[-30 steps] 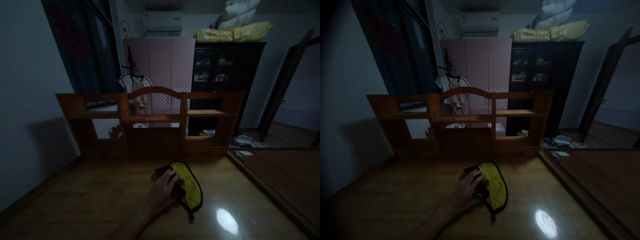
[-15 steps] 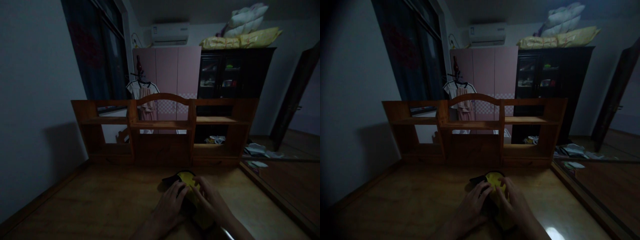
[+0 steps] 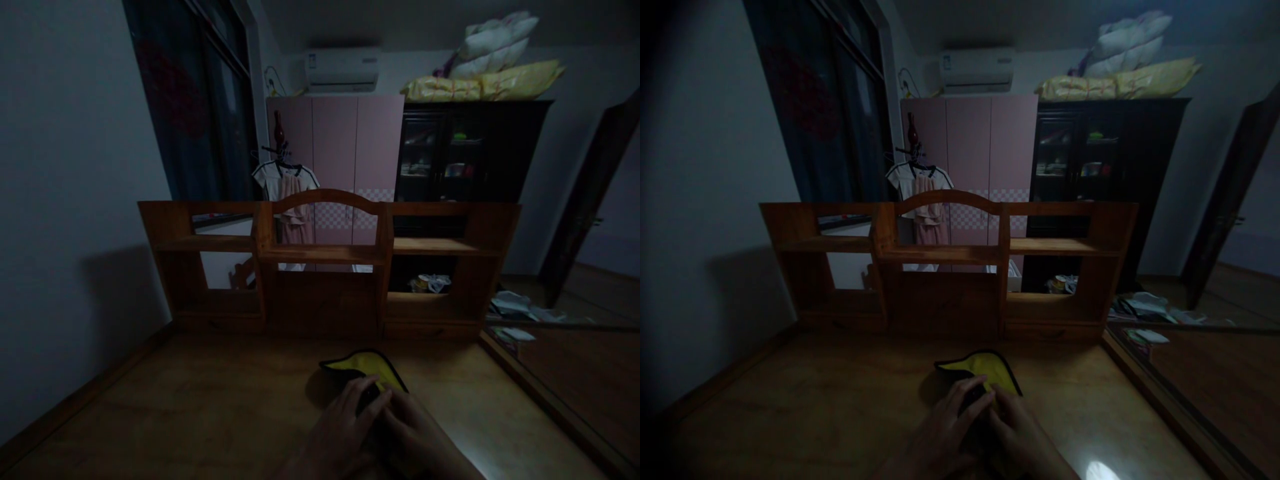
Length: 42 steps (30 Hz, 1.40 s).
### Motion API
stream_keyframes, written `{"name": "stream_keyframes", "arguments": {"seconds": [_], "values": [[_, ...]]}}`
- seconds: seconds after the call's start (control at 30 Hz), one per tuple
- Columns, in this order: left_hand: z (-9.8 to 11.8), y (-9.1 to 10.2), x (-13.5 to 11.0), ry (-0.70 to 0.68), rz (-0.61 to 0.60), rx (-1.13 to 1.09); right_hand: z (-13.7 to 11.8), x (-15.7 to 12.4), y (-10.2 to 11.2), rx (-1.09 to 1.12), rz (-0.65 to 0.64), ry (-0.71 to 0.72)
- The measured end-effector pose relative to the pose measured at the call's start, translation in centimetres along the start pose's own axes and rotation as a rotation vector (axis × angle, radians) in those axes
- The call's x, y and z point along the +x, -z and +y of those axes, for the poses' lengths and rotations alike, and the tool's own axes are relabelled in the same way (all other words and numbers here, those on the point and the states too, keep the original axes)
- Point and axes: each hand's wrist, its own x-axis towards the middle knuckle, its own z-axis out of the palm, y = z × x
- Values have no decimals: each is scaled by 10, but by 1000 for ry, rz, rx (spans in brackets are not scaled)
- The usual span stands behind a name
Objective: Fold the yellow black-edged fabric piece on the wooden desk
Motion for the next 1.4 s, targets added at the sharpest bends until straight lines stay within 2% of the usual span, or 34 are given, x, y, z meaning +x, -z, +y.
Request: {"name": "stream_keyframes", "arguments": {"seconds": [0.13,0.27,0.43,0.6,0.73,0.87,0.93,1.0,1.07,1.17,1.27,1.4], "values": [[2,-1,1,-24,19,-34,13,1,-5,22,45,107],[3,0,1,19,18,-56,14,3,-6,-141,105,173],[7,8,0,37,24,-42,4,-2,-3,-281,135,127],[11,10,-2,50,56,4,-2,-2,-2,-394,222,79],[11,7,-4,29,116,50,-2,3,-2,-198,243,26],[10,8,-4,11,212,155,-3,6,1,89,123,-54],[9,12,-2,-62,280,215,-4,6,2,210,45,-73],[9,16,-1,-128,297,252,-4,6,2,294,-17,-63],[10,18,1,-174,281,270,-3,5,0,306,-21,-33],[12,16,1,-174,256,271,-2,3,-4,204,40,19],[12,11,1,-85,241,234,-5,-1,-6,41,96,56],[8,10,-1,21,114,114,-7,-6,-2,-302,175,111]]}}
